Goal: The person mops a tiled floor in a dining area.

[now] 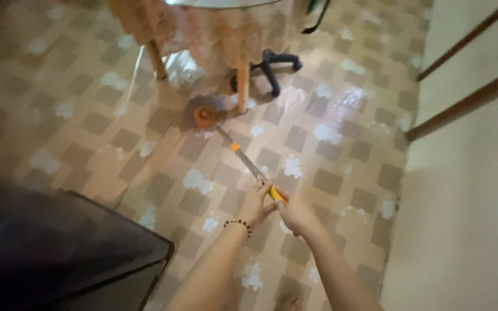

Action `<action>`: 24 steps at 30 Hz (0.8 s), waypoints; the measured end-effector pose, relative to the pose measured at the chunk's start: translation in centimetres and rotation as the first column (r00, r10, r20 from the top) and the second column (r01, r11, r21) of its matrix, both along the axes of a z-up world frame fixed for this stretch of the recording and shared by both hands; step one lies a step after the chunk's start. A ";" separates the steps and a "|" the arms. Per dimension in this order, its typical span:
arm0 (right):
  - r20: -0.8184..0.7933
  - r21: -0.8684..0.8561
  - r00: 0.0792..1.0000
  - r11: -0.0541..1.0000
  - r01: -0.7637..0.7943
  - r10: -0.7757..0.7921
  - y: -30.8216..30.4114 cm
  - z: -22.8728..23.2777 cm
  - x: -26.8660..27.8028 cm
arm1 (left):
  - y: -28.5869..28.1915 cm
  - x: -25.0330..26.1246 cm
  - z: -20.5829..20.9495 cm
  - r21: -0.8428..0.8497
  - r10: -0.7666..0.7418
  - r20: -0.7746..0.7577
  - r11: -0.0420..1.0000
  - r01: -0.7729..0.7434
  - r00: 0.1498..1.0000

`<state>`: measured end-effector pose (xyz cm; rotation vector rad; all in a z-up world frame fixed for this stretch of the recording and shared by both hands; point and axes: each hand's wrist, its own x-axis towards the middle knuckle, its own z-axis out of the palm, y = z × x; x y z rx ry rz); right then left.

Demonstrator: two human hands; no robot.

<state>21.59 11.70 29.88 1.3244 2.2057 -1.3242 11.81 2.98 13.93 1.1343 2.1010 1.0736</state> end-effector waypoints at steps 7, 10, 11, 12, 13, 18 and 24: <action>0.128 0.132 0.991 0.991 0.017 -0.034 5.4 7.7 8.0 | 5.4 7.2 9.8 0.041 -0.063 0.111 0.997 0.059 0.992; 0.168 0.204 0.985 0.979 0.002 -0.037 8.2 9.6 11.6 | 7.9 10.3 13.3 0.133 -0.109 0.112 0.987 0.093 0.988; 0.205 0.252 0.979 0.967 -0.032 -0.021 9.3 9.5 12.8 | 8.7 11.2 14.3 0.129 -0.128 0.121 0.985 0.113 0.984; 0.203 0.259 0.979 0.965 -0.030 -0.024 9.7 9.4 13.7 | 9.6 11.8 13.1 0.136 -0.131 0.118 0.984 0.114 0.984; 0.235 0.301 0.972 0.951 -0.074 0.002 10.2 9.2 14.5 | 10.4 12.5 11.8 0.225 -0.143 0.037 0.966 0.131 0.989; 0.290 0.362 0.955 0.917 -0.165 0.058 9.6 10.2 14.8 | 14.1 10.2 6.4 0.108 -0.194 -0.066 0.974 0.200 0.979; 0.004 0.436 0.998 0.898 -0.060 0.064 14.1 9.7 12.4 | 19.4 7.4 3.9 0.010 -0.121 -0.314 0.991 0.130 0.942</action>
